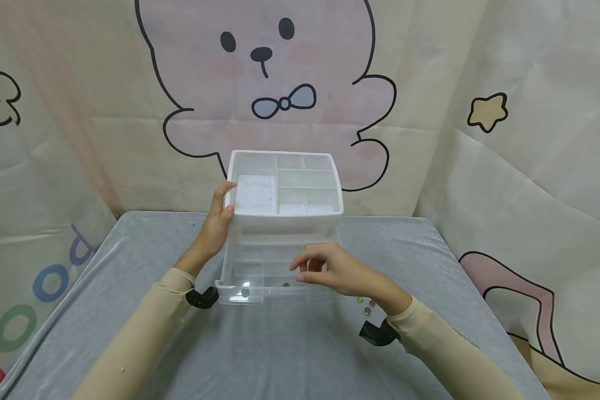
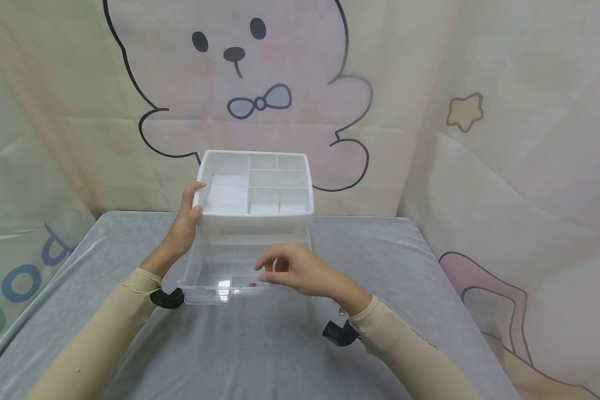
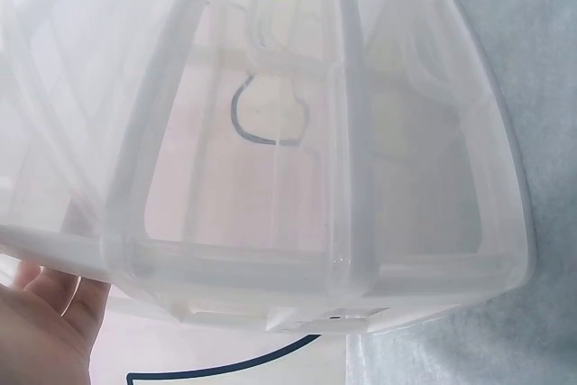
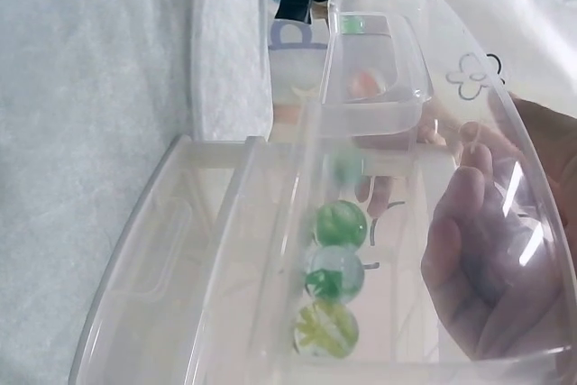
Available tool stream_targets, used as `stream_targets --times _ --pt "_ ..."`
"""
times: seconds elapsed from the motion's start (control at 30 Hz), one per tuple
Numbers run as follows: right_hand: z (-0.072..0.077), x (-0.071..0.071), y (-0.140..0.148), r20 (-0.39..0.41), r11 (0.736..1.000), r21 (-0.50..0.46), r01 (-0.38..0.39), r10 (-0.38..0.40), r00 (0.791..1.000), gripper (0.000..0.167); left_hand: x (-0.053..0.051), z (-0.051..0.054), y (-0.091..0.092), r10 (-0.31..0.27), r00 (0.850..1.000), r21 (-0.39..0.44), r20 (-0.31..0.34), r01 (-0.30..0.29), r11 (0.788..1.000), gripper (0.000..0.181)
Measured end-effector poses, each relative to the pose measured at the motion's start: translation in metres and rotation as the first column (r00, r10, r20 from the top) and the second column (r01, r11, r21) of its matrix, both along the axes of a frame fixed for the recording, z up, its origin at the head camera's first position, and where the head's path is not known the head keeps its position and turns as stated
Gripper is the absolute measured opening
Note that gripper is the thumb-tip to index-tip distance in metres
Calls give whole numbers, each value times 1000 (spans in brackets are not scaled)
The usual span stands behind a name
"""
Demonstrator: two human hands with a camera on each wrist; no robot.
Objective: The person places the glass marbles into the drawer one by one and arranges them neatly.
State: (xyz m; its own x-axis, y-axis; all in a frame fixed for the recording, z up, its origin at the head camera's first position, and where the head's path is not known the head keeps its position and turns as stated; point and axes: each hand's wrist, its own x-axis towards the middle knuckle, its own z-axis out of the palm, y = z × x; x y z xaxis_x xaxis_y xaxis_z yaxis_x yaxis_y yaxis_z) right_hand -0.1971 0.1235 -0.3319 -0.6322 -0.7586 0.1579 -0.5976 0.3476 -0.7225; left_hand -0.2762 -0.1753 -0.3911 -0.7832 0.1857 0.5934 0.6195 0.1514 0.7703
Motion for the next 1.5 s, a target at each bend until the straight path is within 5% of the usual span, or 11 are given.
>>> stream_targets --times 1.5 --pt "7 -5 54 -54 966 -219 135 -151 987 17 0 0 1 -6 1000 9 -30 6 1000 45"
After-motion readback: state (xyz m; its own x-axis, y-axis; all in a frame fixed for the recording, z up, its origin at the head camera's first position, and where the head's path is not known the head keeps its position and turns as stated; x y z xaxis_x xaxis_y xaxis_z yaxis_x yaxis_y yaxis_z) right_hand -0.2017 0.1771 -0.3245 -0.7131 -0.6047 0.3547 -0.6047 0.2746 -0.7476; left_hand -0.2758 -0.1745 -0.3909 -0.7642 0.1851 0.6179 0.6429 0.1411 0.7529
